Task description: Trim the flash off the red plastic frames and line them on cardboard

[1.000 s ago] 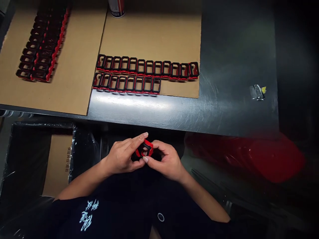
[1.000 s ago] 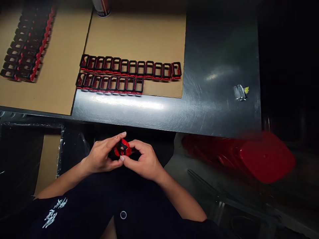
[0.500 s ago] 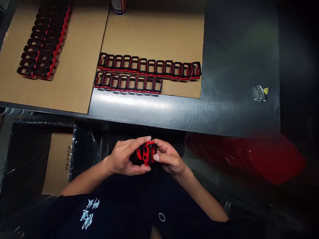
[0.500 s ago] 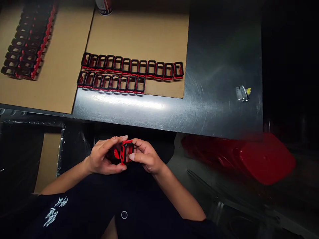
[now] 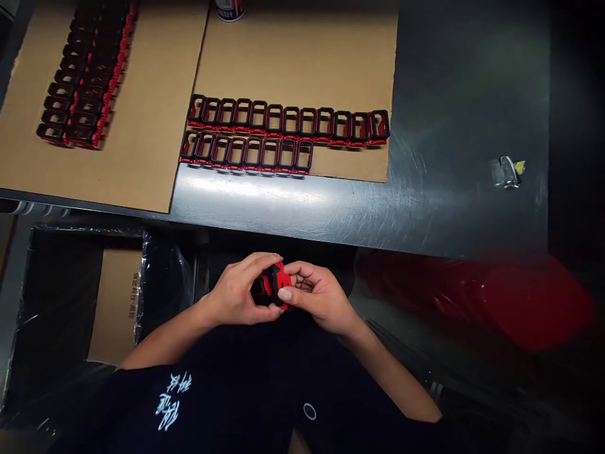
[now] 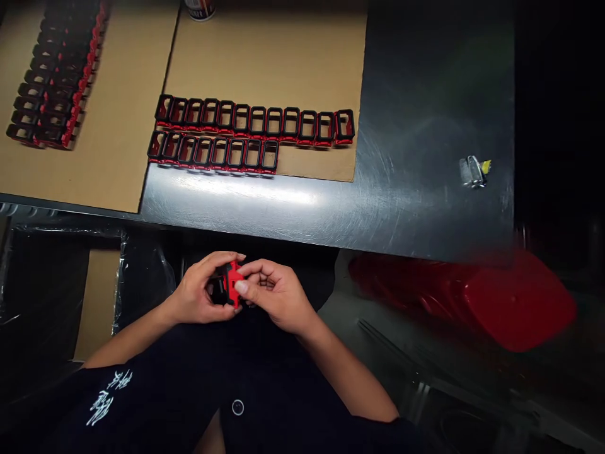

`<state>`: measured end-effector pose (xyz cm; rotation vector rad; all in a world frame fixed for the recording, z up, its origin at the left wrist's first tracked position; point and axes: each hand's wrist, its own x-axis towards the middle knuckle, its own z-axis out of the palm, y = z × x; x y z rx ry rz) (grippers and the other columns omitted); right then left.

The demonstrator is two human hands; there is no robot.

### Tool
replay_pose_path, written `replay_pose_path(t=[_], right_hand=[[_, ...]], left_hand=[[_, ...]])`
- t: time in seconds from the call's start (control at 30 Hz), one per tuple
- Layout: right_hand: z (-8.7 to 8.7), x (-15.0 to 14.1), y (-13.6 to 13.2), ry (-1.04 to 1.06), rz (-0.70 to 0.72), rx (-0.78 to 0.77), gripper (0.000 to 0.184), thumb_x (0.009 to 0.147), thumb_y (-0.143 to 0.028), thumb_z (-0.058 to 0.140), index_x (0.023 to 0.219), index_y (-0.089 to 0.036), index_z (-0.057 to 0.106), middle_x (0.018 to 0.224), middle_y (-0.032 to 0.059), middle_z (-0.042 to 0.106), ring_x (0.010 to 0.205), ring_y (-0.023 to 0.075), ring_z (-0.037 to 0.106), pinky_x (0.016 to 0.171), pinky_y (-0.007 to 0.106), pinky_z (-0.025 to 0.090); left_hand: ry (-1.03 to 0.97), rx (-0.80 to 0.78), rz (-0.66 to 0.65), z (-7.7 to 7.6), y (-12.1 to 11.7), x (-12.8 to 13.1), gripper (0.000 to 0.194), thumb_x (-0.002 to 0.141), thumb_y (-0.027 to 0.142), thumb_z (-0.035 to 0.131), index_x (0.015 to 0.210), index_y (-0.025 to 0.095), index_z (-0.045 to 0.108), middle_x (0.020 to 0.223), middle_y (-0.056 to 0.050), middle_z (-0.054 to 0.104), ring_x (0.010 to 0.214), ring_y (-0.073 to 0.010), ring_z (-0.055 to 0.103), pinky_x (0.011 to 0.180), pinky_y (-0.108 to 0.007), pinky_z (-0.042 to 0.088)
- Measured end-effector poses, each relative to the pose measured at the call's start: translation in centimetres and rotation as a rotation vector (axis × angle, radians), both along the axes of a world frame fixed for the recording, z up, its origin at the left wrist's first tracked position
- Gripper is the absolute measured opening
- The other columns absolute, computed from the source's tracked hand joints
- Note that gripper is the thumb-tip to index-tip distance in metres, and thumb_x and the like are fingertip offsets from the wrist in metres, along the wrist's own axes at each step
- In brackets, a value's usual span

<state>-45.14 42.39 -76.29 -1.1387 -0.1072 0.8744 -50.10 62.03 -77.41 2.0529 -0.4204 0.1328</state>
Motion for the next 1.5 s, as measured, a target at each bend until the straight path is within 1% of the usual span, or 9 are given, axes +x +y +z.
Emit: replay_pose_path(t=[0.1, 0.17, 0.3, 0.43, 0.57, 0.77, 1.0, 1.27, 1.5], right_hand=[[0.2, 0.2, -0.6, -0.124, -0.097, -0.046, 0.027, 0.091, -0.042, 0.075, 0.098, -0.017, 0.07, 0.071, 0.0007, 0.065, 0.062, 0.0115, 0.061, 0.06, 0.021, 0.053], [0.5, 0.2, -0.9, -0.181, -0.089, -0.092, 0.023, 0.09, -0.036, 0.073, 0.102, -0.017, 0.07, 0.077, 0.0023, 0.067, 0.067, 0.0121, 0.062, 0.062, 0.02, 0.052], [1.3, 0.2, -0.4, -0.23, 0.044, -0.2, 0.02, 0.084, -0.029, 0.072, 0.099, -0.015, 0.071, 0.079, 0.0022, 0.068, 0.065, 0.0107, 0.06, 0.059, 0.019, 0.049], [1.8, 0.0, 0.2, -0.302, 0.034, -0.305, 0.014, 0.084, -0.026, 0.067, 0.092, -0.015, 0.071, 0.077, 0.0018, 0.069, 0.063, 0.0109, 0.061, 0.059, 0.019, 0.049], [1.8, -0.2, 0.2, -0.365, 0.019, -0.344, 0.014, 0.085, -0.023, 0.066, 0.095, -0.017, 0.072, 0.076, 0.0005, 0.069, 0.063, 0.0106, 0.061, 0.06, 0.019, 0.049], [1.6, 0.0, -0.1, -0.179, 0.093, -0.196, 0.023, 0.088, -0.03, 0.067, 0.107, -0.016, 0.07, 0.081, 0.0019, 0.068, 0.067, 0.0121, 0.062, 0.061, 0.02, 0.049], [0.3, 0.1, -0.4, -0.021, 0.137, -0.068, 0.027, 0.089, -0.036, 0.071, 0.105, -0.014, 0.067, 0.08, 0.0031, 0.067, 0.07, 0.0143, 0.065, 0.067, 0.022, 0.052], [-0.7, 0.1, -0.5, 0.107, 0.158, 0.06, 0.033, 0.089, -0.04, 0.076, 0.107, -0.013, 0.067, 0.085, 0.006, 0.07, 0.075, 0.0166, 0.068, 0.067, 0.022, 0.055], [-1.1, -0.2, -0.3, 0.198, 0.142, 0.123, 0.032, 0.087, -0.037, 0.078, 0.105, -0.013, 0.069, 0.089, 0.0076, 0.07, 0.074, 0.0158, 0.068, 0.065, 0.021, 0.057]], left_hand=[[0.041, -0.234, 0.01, -0.7, 0.2, -0.2, 0.08, 0.073, 0.03, 0.082, 0.143, 0.023, 0.045, 0.132, -0.016, 0.064, 0.114, -0.0269, 0.07, 0.084, -0.035, 0.065], [0.002, -0.317, -0.009, -1.4, 0.2, -0.3, 0.084, 0.073, 0.031, 0.084, 0.146, 0.024, 0.043, 0.136, -0.017, 0.063, 0.12, -0.0285, 0.068, 0.089, -0.036, 0.064], [-0.187, -0.246, -0.063, -2.2, 0.2, 0.0, 0.093, 0.073, 0.031, 0.087, 0.152, 0.02, 0.038, 0.138, -0.02, 0.063, 0.125, -0.0287, 0.066, 0.1, -0.041, 0.06], [-0.324, -0.127, -0.055, -2.2, 0.2, 0.6, 0.094, 0.074, 0.033, 0.086, 0.154, 0.017, 0.038, 0.137, -0.02, 0.064, 0.12, -0.0271, 0.069, 0.095, -0.035, 0.063], [-0.377, -0.082, -0.036, -2.1, 0.3, 0.6, 0.097, 0.076, 0.033, 0.084, 0.157, 0.017, 0.032, 0.137, -0.02, 0.064, 0.121, -0.0265, 0.069, 0.093, -0.036, 0.064], [-0.275, -0.188, -0.007, -2.7, 0.3, 0.4, 0.099, 0.074, 0.035, 0.085, 0.156, 0.016, 0.034, 0.136, -0.021, 0.063, 0.123, -0.028, 0.067, 0.098, -0.039, 0.061], [-0.142, -0.265, -0.016, -3.1, 0.2, -0.2, 0.098, 0.074, 0.036, 0.087, 0.155, 0.024, 0.032, 0.141, -0.019, 0.06, 0.126, -0.0285, 0.065, 0.096, -0.038, 0.061], [-0.101, -0.318, -0.021, -2.9, -0.2, 0.0, 0.098, 0.073, 0.033, 0.088, 0.153, 0.021, 0.033, 0.14, -0.022, 0.06, 0.111, -0.0256, 0.073, 0.086, -0.032, 0.064], [-0.052, -0.354, -0.03, -2.8, -0.2, 0.0, 0.095, 0.073, 0.037, 0.088, 0.151, 0.023, 0.035, 0.142, -0.021, 0.059, 0.116, -0.0279, 0.071, 0.089, -0.036, 0.063]])
